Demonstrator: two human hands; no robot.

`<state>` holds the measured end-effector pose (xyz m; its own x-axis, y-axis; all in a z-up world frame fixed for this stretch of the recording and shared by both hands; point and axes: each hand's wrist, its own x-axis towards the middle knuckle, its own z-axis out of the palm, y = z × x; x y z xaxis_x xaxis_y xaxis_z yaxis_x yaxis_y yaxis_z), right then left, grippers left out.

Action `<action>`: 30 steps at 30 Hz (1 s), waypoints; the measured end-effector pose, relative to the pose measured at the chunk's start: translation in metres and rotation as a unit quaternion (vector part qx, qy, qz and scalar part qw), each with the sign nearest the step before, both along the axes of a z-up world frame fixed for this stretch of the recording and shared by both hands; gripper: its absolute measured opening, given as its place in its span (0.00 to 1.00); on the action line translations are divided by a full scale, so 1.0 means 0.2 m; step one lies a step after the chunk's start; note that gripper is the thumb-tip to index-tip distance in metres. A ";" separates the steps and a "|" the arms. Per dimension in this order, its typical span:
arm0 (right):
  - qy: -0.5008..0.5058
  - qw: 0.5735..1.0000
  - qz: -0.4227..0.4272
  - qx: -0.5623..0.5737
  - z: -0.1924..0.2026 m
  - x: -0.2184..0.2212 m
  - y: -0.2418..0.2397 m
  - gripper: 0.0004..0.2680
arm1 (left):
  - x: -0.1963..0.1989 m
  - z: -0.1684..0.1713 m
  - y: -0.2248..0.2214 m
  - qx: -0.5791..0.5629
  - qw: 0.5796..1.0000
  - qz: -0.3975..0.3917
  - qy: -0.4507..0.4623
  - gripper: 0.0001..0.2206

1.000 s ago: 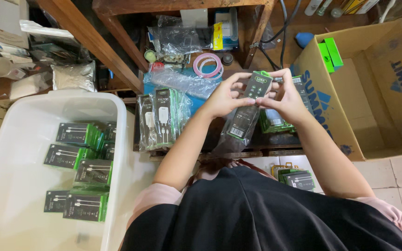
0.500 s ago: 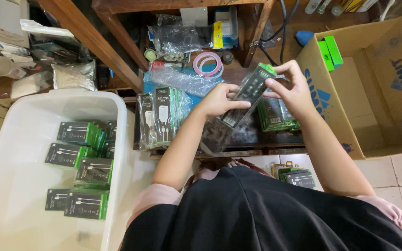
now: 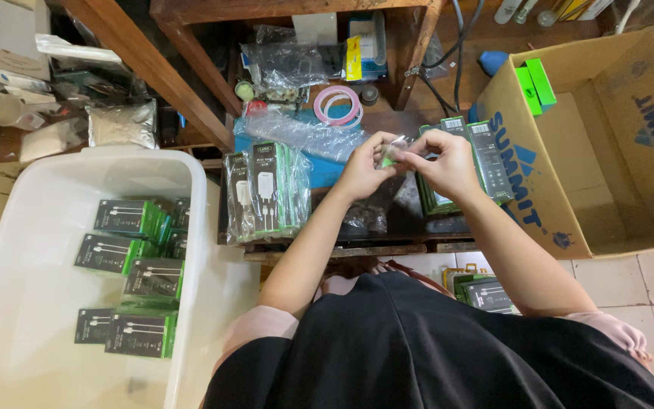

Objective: The person places packaged phone chargers into clear plastic bags by hand.

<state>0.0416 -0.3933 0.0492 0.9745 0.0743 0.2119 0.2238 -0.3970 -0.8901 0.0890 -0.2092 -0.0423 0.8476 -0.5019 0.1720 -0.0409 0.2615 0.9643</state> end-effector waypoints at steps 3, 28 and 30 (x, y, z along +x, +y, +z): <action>-0.026 1.000 -0.007 -0.007 0.07 -0.03 0.02 0.06 | -0.10 0.13 0.02 0.114 0.981 0.114 -0.104 0.25; -0.093 0.986 0.136 -0.035 0.58 -0.01 -0.12 0.35 | -0.33 0.11 -0.03 0.193 0.915 0.321 -0.151 0.18; -0.003 0.980 0.163 -0.115 0.44 0.06 -0.10 0.44 | -0.32 0.14 -0.02 0.178 0.922 0.292 -0.182 0.18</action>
<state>0.0541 -0.4127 0.1373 0.8899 0.4277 0.1586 0.3771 -0.4942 -0.7833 0.0245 -0.2134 -0.0141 0.9099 -0.0571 0.4109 -0.4121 -0.2379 0.8795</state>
